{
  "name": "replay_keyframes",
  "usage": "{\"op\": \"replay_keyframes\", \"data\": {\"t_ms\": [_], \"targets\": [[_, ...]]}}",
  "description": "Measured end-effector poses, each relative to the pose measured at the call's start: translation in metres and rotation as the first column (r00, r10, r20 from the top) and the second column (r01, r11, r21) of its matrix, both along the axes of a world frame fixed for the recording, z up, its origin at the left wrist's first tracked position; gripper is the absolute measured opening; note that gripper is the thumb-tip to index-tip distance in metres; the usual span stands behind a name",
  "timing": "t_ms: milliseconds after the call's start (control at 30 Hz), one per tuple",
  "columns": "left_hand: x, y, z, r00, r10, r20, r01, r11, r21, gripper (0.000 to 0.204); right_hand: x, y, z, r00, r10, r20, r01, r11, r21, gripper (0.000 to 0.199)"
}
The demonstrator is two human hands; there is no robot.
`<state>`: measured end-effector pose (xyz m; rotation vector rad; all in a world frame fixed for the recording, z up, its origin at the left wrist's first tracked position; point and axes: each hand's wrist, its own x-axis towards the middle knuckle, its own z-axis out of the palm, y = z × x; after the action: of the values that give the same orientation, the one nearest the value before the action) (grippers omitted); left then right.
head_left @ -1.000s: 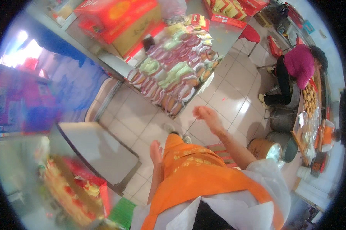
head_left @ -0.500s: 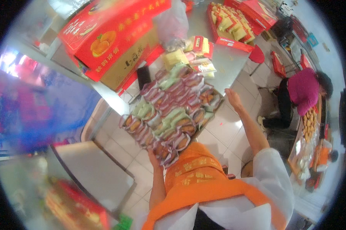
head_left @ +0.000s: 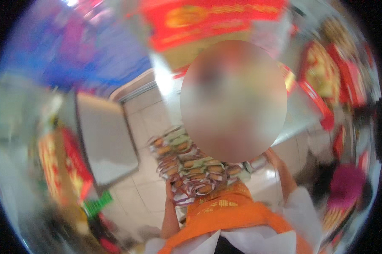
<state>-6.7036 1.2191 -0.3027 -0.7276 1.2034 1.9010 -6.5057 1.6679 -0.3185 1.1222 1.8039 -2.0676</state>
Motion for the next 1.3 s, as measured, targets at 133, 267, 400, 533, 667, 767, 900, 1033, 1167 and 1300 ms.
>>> {"op": "replay_keyframes", "data": {"t_ms": [133, 267, 400, 533, 667, 767, 900, 1033, 1167, 1300], "targets": [[-0.010, 0.004, 0.058, 0.956, -0.074, 0.285, 0.024, 0.985, 0.173, 0.047, -0.035, -0.022, 0.010, 0.997, -0.066, -0.030, 0.065, 0.998, -0.022, 0.052], [-0.001, -0.038, 0.006, 0.961, -0.207, -0.184, 0.150, 0.947, -0.283, 0.069, -0.076, -0.069, 0.040, 0.994, -0.100, -0.049, 0.099, 0.995, -0.022, 0.052], [0.001, -0.068, 0.047, 0.958, -0.172, -0.232, 0.121, 0.969, -0.217, 0.065, -0.114, -0.124, 0.083, 0.988, -0.095, -0.118, 0.099, 0.995, 0.023, 0.052], [0.009, -0.100, 0.097, 0.941, -0.080, -0.328, 0.018, 0.982, -0.189, 0.058, -0.156, -0.174, 0.130, 0.971, -0.068, -0.228, 0.079, 0.996, 0.039, 0.052], [-0.015, -0.189, 0.203, 0.895, -0.129, -0.428, 0.034, 0.975, -0.221, 0.058, -0.189, -0.259, 0.179, 0.934, -0.077, -0.348, 0.087, 0.996, 0.013, 0.051], [-0.038, -0.269, 0.240, 0.836, -0.109, -0.538, -0.029, 0.970, -0.242, 0.059, -0.224, -0.330, 0.215, 0.896, -0.049, -0.440, 0.044, 0.999, -0.021, 0.051], [-0.084, -0.353, 0.283, 0.724, 0.001, -0.690, -0.105, 0.988, -0.109, 0.060, -0.261, -0.403, 0.260, 0.833, -0.033, -0.553, 0.000, 0.998, -0.059, 0.051], [-0.128, -0.425, 0.338, 0.680, -0.018, -0.733, -0.174, 0.967, -0.185, 0.062, -0.297, -0.458, 0.288, 0.781, -0.020, -0.624, -0.053, 0.994, -0.099, 0.051], [-0.171, -0.490, 0.370, 0.693, 0.026, -0.720, -0.269, 0.937, -0.224, 0.064, -0.339, -0.507, 0.297, 0.754, -0.030, -0.656, -0.088, 0.985, -0.146, 0.051], [-0.230, -0.550, 0.376, 0.648, 0.155, -0.746, -0.290, 0.955, -0.054, 0.065, -0.393, -0.550, 0.298, 0.731, -0.023, -0.682, -0.131, 0.976, -0.173, 0.051]]}}
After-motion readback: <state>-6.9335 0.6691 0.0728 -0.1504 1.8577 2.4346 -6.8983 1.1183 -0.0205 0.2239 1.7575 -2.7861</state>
